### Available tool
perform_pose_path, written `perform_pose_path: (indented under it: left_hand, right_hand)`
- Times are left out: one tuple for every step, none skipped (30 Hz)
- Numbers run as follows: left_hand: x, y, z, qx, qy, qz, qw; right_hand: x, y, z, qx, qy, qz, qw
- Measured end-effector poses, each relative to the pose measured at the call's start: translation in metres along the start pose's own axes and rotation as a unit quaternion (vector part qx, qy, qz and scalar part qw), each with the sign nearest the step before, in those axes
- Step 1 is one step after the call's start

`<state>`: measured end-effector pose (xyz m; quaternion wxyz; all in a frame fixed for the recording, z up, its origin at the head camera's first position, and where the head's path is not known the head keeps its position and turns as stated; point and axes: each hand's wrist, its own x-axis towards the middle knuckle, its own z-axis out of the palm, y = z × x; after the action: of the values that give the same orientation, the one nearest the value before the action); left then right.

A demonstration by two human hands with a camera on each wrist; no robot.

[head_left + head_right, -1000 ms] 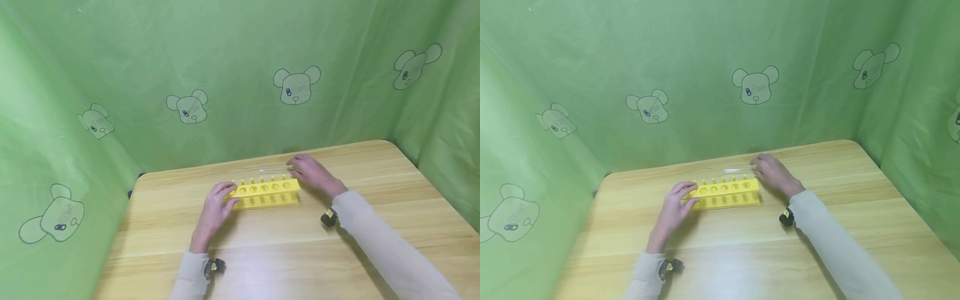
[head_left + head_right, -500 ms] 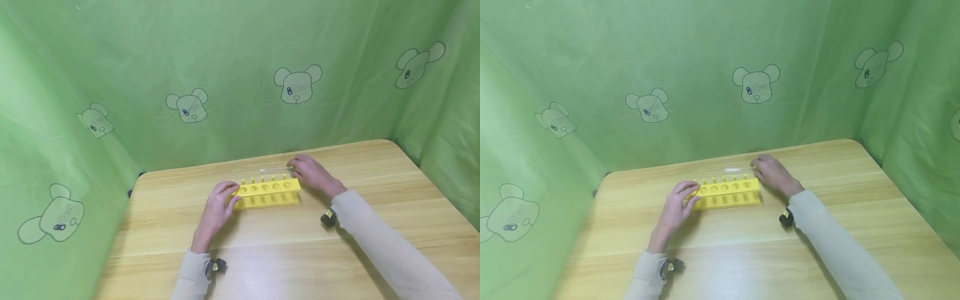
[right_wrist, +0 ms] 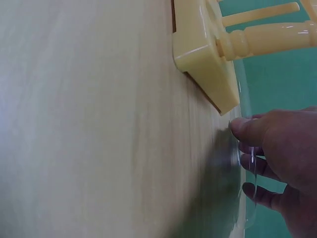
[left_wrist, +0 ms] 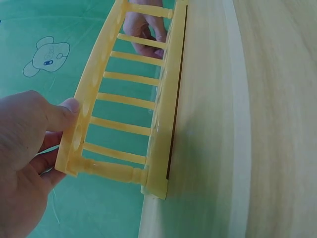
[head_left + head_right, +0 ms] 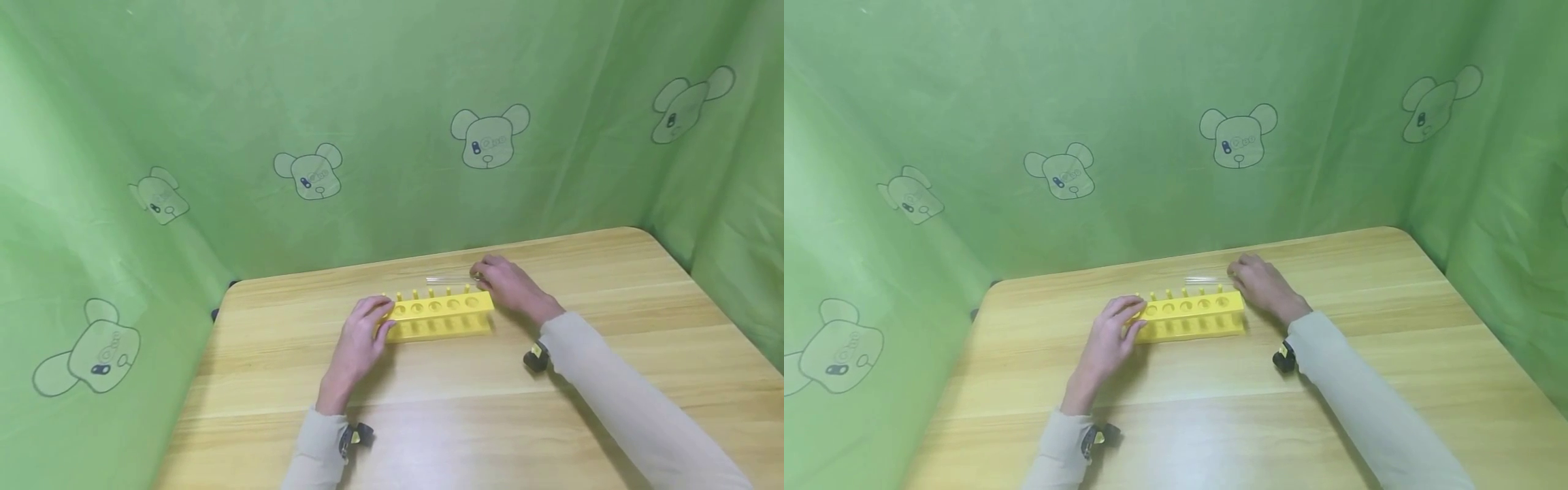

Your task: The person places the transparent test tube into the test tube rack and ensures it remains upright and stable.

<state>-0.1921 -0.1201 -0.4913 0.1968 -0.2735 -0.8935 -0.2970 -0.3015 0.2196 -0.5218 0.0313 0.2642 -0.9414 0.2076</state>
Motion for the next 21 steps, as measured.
perform_pose_path:
  left_hand:
    - [0.0000, 0.0000, 0.0005, 0.000, 0.002, 0.001, 1.0000]
    - [-0.0001, -0.0002, 0.0009, -0.002, 0.004, 0.001, 1.0000]
    - [-0.0002, -0.0004, 0.0014, -0.003, 0.006, 0.001, 1.0000]
    - [-0.0001, -0.0007, 0.0018, -0.003, 0.008, 0.001, 1.0000]
    - [-0.0002, -0.0010, 0.0023, -0.003, 0.009, 0.001, 1.0000]
    - [-0.0002, -0.0014, 0.0029, -0.003, 0.008, 0.001, 1.0000]
    - [0.0001, -0.0018, 0.0028, -0.005, 0.009, 0.001, 1.0000]
    - [0.0003, -0.0022, 0.0028, -0.006, 0.009, 0.001, 0.9999]
    - [0.0007, -0.0023, 0.0026, -0.006, 0.009, 0.000, 0.9999]
    - [0.0010, -0.0026, 0.0025, -0.007, 0.010, 0.000, 0.9999]
    - [0.0012, -0.0028, 0.0024, -0.009, 0.011, 0.001, 0.9999]
    - [0.0015, -0.0029, 0.0024, -0.010, 0.014, 0.003, 0.9999]
    - [0.0017, -0.0030, 0.0022, -0.011, 0.016, 0.004, 0.9998]
    - [0.0019, -0.0028, 0.0019, -0.012, 0.017, 0.004, 0.9998]
    - [0.0020, -0.0029, 0.0019, -0.013, 0.018, 0.005, 0.9997]
    - [0.0019, -0.0028, 0.0017, -0.015, 0.019, 0.005, 0.9997]
    - [0.0016, -0.0025, 0.0015, -0.016, 0.018, 0.004, 0.9997]
    - [0.0012, -0.0023, 0.0015, -0.017, 0.018, 0.003, 0.9997]
    - [0.0006, -0.0021, 0.0014, -0.018, 0.016, 0.001, 0.9997]
    - [-0.0001, -0.0020, 0.0014, -0.021, 0.016, -0.001, 0.9997]
    - [-0.0008, -0.0019, 0.0016, -0.023, 0.015, -0.002, 0.9996]
  right_hand:
    - [-0.0001, 0.0002, -0.0001, -0.002, 0.001, -0.001, 1.0000]
    - [0.0000, 0.0003, -0.0003, -0.005, 0.003, -0.006, 1.0000]
    - [0.0001, 0.0008, -0.0001, -0.008, 0.005, -0.009, 0.9999]
    - [0.0002, 0.0014, 0.0002, -0.012, 0.007, -0.012, 0.9998]
    - [0.0003, 0.0018, 0.0004, -0.015, 0.009, -0.015, 0.9997]
    - [0.0002, 0.0023, 0.0007, -0.017, 0.011, -0.017, 0.9996]
    - [0.0008, 0.0024, 0.0004, -0.020, 0.012, -0.019, 0.9995]
    - [0.0013, 0.0026, 0.0001, -0.022, 0.014, -0.021, 0.9994]
    - [0.0015, 0.0025, -0.0003, -0.023, 0.015, -0.021, 0.9994]
    - [0.0019, 0.0024, -0.0008, -0.023, 0.016, -0.022, 0.9994]
    - [0.0021, 0.0021, -0.0013, -0.023, 0.018, -0.024, 0.9993]
    - [0.0021, 0.0019, -0.0018, -0.022, 0.020, -0.025, 0.9992]
    - [0.0021, 0.0017, -0.0023, -0.023, 0.021, -0.026, 0.9992]
    - [0.0019, 0.0016, -0.0026, -0.022, 0.022, -0.025, 0.9992]
    - [0.0017, 0.0014, -0.0027, -0.021, 0.024, -0.025, 0.9992]
    - [0.0011, 0.0011, -0.0030, -0.020, 0.024, -0.022, 0.9993]
    - [0.0004, 0.0006, -0.0032, -0.016, 0.025, -0.020, 0.9994]
    - [-0.0005, 0.0004, -0.0034, -0.013, 0.026, -0.017, 0.9994]
    - [-0.0015, 0.0000, -0.0035, -0.012, 0.027, -0.013, 0.9995]
    - [-0.0026, -0.0003, -0.0034, -0.010, 0.028, -0.009, 0.9995]
    - [-0.0039, -0.0006, -0.0036, -0.009, 0.030, -0.008, 0.9995]
